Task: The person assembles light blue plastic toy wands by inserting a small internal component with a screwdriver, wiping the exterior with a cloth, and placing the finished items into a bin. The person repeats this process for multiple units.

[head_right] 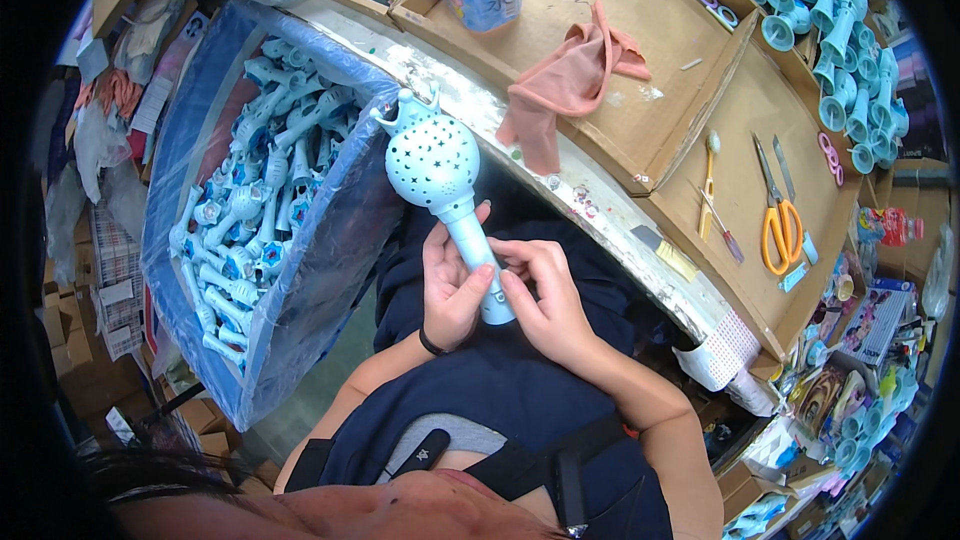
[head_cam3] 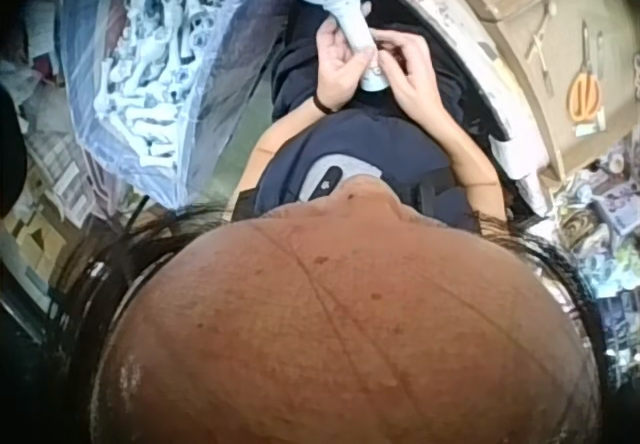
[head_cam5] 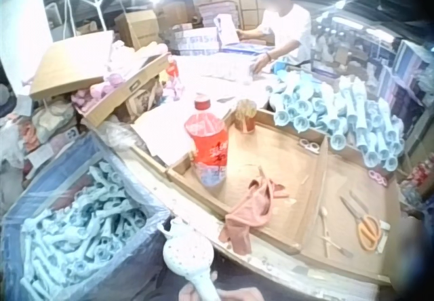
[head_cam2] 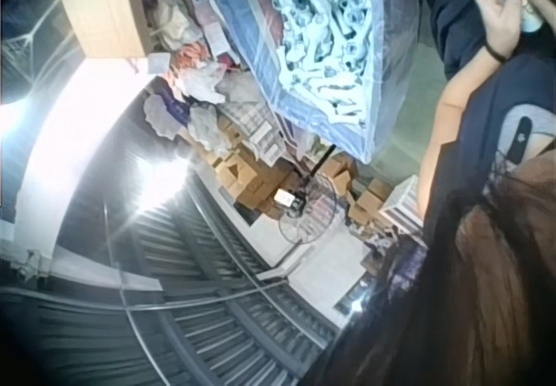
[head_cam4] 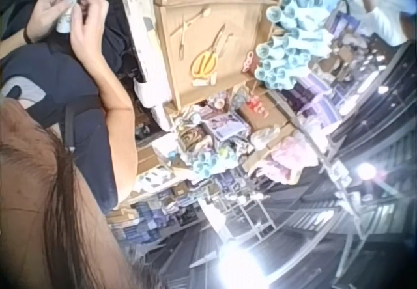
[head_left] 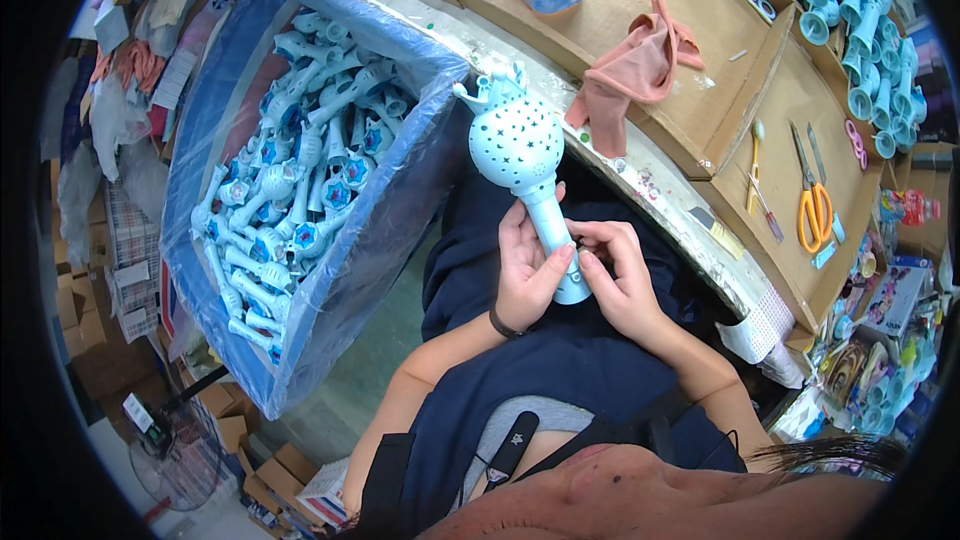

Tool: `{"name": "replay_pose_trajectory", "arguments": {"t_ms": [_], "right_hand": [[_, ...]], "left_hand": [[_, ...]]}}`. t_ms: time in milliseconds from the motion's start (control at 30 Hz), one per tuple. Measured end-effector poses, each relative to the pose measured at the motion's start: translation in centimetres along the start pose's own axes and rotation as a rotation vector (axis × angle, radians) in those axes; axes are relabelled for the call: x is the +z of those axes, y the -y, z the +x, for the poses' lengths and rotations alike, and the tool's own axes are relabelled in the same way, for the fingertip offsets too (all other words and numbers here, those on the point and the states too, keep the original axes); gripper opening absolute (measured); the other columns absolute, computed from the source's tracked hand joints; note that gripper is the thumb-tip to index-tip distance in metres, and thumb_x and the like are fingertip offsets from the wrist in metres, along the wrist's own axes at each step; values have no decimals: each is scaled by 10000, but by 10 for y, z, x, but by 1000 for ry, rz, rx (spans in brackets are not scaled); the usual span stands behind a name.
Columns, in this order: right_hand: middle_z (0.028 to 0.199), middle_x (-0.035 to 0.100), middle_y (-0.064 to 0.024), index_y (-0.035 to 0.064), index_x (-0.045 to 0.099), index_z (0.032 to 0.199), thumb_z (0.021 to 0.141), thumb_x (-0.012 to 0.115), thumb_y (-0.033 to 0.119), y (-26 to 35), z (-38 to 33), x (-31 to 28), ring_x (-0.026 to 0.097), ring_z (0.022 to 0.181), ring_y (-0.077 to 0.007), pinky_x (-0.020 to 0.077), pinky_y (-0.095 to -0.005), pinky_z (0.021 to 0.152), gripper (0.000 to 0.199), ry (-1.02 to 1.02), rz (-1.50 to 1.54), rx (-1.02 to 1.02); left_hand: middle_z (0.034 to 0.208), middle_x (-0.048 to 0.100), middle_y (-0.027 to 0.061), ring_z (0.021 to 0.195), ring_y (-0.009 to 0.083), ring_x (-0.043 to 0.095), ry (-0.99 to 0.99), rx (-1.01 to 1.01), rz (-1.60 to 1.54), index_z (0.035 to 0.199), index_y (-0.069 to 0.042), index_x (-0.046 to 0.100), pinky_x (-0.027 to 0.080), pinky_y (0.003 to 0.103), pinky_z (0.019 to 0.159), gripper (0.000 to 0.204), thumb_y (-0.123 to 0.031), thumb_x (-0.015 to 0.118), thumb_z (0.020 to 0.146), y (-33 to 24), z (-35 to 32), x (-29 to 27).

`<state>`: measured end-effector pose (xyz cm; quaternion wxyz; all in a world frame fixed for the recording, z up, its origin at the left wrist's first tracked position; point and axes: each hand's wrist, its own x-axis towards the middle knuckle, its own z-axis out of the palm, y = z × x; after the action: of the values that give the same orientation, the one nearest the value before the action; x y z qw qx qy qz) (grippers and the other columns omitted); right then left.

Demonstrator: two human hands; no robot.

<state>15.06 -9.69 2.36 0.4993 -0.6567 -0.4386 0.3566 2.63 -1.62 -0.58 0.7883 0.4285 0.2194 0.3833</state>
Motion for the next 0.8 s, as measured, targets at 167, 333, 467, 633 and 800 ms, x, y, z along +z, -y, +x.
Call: {"name": "replay_pose_trajectory", "arguments": {"t_ms": [167, 333, 467, 633, 800], "right_hand": [[1214, 543, -81, 6, 439, 1355, 990, 607, 167, -19, -8, 2, 549, 1084, -121, 476, -303, 921, 433, 267, 744, 399], [1163, 602, -57, -4, 504, 1312, 986, 623, 209, -25, -6, -10, 586, 1043, -118, 483, -274, 900, 407, 416, 696, 402], [1147, 606, -44, -10, 522, 1313, 982, 629, 201, -27, -4, -13, 587, 1002, -104, 488, -256, 865, 407, 470, 761, 419], [1114, 603, -40, -4, 561, 1266, 975, 633, 196, -20, -4, -5, 572, 1015, -105, 488, -269, 857, 360, 368, 808, 386], [1096, 622, -167, 41, 605, 1204, 913, 685, 270, 0, 0, -10, 628, 995, -298, 510, -358, 865, 379, 292, -44, -19]], "left_hand": [[1520, 322, 274, 1256, 301, 540, 73, -76, -27, 1529, -55, 94, 423, 441, 1083, 745, 23, 525, 925, -9, 1, 0], [1512, 341, 266, 1301, 319, 514, 177, -189, -111, 1552, -53, 17, 420, 432, 1083, 822, 12, 553, 932, -21, 5, -2], [1483, 400, 262, 1277, 317, 543, 141, -359, -89, 1518, -17, 181, 444, 421, 1071, 740, -5, 596, 906, -29, 8, -3], [1460, 434, 252, 1328, 322, 488, 129, -321, -75, 1475, 0, 286, 395, 442, 1109, 630, -51, 587, 923, -27, 6, -1], [1325, 576, 223, 1363, 334, 446, 254, -355, -69, 1362, 35, 452, 305, 471, 1158, 506, -205, 589, 938, -20, 8, -9]]}}
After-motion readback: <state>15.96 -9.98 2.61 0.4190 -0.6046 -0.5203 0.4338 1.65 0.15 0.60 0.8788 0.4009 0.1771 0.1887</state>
